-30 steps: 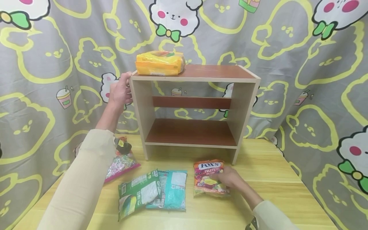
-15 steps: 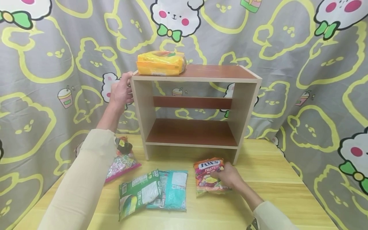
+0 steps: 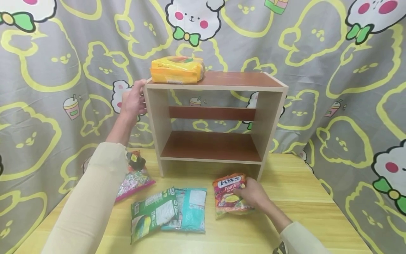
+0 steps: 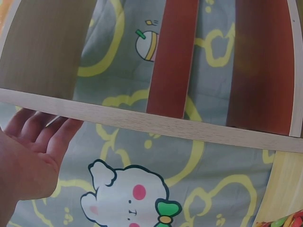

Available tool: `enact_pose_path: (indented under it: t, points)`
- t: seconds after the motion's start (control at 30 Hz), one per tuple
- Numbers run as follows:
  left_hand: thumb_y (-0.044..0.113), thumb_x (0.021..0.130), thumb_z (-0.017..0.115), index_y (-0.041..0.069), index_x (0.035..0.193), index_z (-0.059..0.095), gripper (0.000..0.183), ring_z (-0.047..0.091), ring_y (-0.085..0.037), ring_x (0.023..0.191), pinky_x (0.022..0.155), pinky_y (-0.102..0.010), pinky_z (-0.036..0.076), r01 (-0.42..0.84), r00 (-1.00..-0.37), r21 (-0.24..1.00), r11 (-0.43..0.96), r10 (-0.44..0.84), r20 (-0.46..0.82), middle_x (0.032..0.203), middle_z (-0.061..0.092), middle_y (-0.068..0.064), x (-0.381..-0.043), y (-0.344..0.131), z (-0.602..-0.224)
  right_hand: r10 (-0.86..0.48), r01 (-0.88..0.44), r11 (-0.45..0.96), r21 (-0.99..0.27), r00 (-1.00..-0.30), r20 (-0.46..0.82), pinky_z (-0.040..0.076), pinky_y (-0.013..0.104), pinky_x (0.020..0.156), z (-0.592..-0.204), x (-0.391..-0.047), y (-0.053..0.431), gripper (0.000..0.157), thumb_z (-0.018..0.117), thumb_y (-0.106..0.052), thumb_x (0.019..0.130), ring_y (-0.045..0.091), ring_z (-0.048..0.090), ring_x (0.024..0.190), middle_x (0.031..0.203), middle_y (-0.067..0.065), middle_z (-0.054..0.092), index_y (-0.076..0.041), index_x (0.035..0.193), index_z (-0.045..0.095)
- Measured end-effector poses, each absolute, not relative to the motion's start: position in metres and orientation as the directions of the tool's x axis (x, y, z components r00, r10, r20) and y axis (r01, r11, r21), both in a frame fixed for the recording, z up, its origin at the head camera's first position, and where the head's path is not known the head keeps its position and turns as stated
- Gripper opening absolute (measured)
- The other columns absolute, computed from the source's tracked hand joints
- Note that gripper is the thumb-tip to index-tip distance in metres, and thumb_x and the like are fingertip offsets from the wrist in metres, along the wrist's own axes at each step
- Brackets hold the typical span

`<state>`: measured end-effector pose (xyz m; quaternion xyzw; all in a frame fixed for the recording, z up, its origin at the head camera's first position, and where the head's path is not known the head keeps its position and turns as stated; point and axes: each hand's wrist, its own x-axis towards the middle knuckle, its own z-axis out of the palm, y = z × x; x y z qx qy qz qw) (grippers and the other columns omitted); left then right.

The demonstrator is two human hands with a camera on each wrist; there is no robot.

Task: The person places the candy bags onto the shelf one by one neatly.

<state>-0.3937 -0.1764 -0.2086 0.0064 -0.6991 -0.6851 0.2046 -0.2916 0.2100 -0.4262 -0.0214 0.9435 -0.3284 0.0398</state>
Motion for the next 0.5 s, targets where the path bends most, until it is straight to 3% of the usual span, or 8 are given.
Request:
enact_pose_path:
  t: [0.5]
  points:
    - [0.068, 0.084, 0.062, 0.013, 0.104, 0.074, 0.06, 0.064, -0.017, 0.069, 0.064, -0.028, 0.053, 0.271, -0.917, 0.961, 0.058, -0.289, 0.276, 0.074, 0.061, -0.005, -0.3943, -0.1753, -0.2084, -0.055, -0.047, 0.793, -0.607, -0.998, 0.005, 0.054, 0.05, 0.086, -0.4292, -0.2896, 0.2086, 0.065, 0.075, -0.023, 0.089, 0.027, 0.065, 0.09, 0.104, 0.022, 0.07, 0.02, 0.131, 0.05]
